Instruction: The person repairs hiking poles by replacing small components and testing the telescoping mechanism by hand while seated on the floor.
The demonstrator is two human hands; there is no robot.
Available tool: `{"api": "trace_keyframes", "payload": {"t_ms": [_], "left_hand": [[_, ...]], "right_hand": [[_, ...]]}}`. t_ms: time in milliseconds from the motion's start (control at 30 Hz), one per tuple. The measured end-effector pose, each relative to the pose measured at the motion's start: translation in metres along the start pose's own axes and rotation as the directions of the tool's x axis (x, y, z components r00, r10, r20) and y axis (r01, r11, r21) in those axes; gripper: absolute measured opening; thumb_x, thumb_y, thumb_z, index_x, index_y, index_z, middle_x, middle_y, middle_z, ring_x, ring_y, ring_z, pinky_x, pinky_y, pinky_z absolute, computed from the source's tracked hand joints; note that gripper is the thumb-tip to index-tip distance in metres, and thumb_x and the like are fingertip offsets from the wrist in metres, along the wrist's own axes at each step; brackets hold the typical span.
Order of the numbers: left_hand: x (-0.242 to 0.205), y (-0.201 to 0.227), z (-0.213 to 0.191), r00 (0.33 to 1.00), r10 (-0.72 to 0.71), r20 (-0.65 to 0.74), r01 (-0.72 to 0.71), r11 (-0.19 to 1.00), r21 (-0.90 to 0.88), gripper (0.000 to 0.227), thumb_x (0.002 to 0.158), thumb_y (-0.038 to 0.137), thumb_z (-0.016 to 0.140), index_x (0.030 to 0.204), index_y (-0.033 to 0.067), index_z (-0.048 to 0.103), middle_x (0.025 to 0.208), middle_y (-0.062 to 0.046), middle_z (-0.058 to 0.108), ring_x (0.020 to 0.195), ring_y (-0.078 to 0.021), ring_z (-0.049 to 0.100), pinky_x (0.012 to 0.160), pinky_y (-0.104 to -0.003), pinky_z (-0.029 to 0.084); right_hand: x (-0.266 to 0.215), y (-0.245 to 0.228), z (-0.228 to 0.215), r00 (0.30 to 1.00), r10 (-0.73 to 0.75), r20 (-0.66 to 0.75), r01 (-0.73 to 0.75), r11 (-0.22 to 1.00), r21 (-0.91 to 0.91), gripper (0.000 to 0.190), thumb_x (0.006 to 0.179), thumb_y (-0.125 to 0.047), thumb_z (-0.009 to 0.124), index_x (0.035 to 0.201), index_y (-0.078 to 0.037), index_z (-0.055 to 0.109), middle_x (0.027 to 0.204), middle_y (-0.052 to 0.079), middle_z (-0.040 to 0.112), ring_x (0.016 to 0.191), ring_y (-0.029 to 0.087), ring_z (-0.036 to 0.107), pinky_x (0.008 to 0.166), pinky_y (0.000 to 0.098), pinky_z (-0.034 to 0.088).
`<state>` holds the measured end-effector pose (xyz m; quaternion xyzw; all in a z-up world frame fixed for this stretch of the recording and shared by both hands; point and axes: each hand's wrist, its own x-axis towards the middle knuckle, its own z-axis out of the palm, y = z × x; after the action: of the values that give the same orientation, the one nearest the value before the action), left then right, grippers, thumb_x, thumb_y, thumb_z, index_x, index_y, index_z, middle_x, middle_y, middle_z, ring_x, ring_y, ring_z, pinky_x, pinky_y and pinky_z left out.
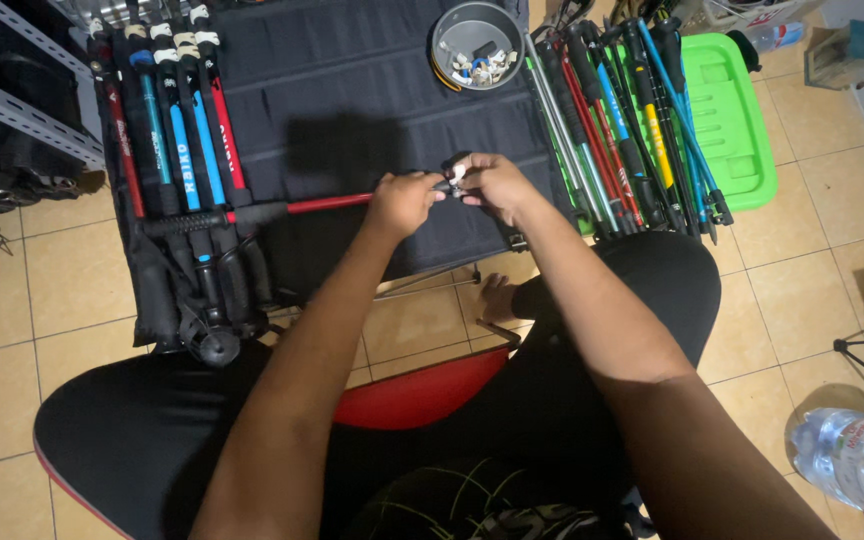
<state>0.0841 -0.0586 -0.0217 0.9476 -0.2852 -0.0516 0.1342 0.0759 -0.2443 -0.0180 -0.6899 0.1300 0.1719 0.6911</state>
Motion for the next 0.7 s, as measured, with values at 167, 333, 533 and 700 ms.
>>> {"api": "trace_keyframes", "payload": {"t_ms": [167,333,533,700], "left_hand": [[0.017,-0.009,0.001,0.998,0.026,-0.051,-0.024,0.999,0.042,0.029,0.096,0.032,0.05,0.123,0.0208,0.051,0.092,-0.001,0.068,0.091,-0.0212,0.067,0.085,-0.042,0.044],[0.018,-0.011,0.007,0.957,0.116,-0.264,-0.064,0.978,0.199,0.024,0.09,0.033,0.056,0.111,0.0218,0.048,0.084,0.003,0.064,0.086,-0.0198,0.063,0.08,-0.04,0.044],[0.009,0.002,-0.002,0.866,0.159,-0.474,0.004,0.946,0.324,0.027,0.082,0.035,0.065,0.101,0.0199,0.052,0.078,0.003,0.055,0.078,-0.0169,0.058,0.071,-0.034,0.044],[0.002,0.012,-0.015,0.875,0.134,-0.465,-0.008,0.965,0.262,0.029,0.087,0.029,0.061,0.115,0.0242,0.056,0.083,0.0,0.054,0.078,-0.0216,0.057,0.072,-0.036,0.046]], "right_hand": [[0.003,-0.012,-0.004,0.979,-0.202,-0.012,0.201,0.978,-0.063,0.026,0.077,0.001,0.065,0.103,-0.002,0.061,0.088,0.011,0.059,0.073,0.019,0.067,0.061,0.0279,0.061],[-0.014,-0.035,-0.007,0.939,-0.326,-0.109,0.263,0.885,-0.384,0.041,0.073,-0.013,0.079,0.105,-0.003,0.056,0.094,0.017,0.061,0.069,0.029,0.069,0.057,0.0359,0.058],[-0.023,-0.035,0.007,0.961,-0.255,-0.11,0.137,0.78,-0.61,0.022,0.081,-0.023,0.068,0.086,-0.001,0.065,0.066,0.016,0.065,0.053,0.027,0.068,0.044,0.0357,0.05],[-0.021,-0.029,0.017,0.976,-0.206,-0.07,0.139,0.839,-0.526,0.018,0.087,-0.013,0.051,0.089,-0.001,0.065,0.058,0.012,0.066,0.044,0.017,0.064,0.041,0.0258,0.053]]}}
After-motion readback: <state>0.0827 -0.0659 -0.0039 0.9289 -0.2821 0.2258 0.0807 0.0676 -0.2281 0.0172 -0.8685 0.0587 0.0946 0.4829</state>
